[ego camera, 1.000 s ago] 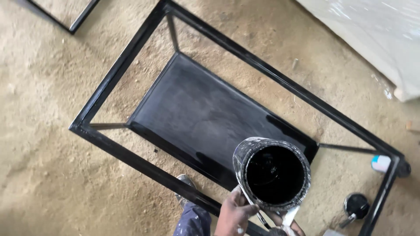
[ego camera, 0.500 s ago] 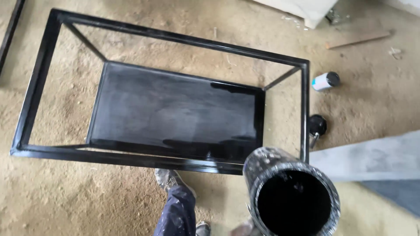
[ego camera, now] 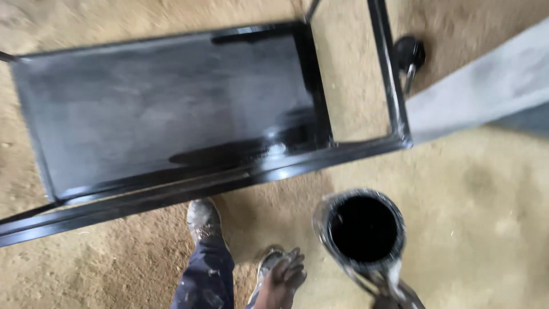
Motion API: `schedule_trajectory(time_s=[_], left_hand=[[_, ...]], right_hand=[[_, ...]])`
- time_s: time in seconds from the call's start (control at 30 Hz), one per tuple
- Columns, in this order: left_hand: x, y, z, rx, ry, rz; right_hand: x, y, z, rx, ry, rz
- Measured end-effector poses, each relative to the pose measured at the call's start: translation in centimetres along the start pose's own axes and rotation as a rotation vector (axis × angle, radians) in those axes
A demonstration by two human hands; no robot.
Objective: Painting a black furniture frame using a brush and a bucket of black paint
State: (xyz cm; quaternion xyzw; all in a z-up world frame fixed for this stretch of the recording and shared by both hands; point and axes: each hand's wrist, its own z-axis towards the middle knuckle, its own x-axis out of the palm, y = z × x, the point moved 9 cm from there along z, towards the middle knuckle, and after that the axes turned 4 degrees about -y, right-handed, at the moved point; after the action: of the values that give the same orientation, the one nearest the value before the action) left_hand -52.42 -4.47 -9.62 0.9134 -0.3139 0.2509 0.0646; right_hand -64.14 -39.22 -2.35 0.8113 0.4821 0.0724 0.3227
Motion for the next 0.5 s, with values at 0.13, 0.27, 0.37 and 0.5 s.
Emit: schedule_trajectory(time_s=[0.13,0.27,0.37,0.5], left_hand=[[5.7,-3.7,-3.0,0.056,0.031,0.618],[8.9,-3.3,-2.6,-0.042,0.024,1.068],[10.6,-2.9,-2.0,-0.052,0.058,1.242],[9.6,-2.0,-1.5,-0.123,-0.086,1.18]], right_hand=[[4.7,-1.5,6.9,0.135,-0.121,0.086],[8.8,-4.9,12.0,0.154,-0.048,0.314],[8.0,-7.9,13.5,0.121,-0.045,0.452],[10.4,-4.8,8.2,0.324,-0.158,0.097]])
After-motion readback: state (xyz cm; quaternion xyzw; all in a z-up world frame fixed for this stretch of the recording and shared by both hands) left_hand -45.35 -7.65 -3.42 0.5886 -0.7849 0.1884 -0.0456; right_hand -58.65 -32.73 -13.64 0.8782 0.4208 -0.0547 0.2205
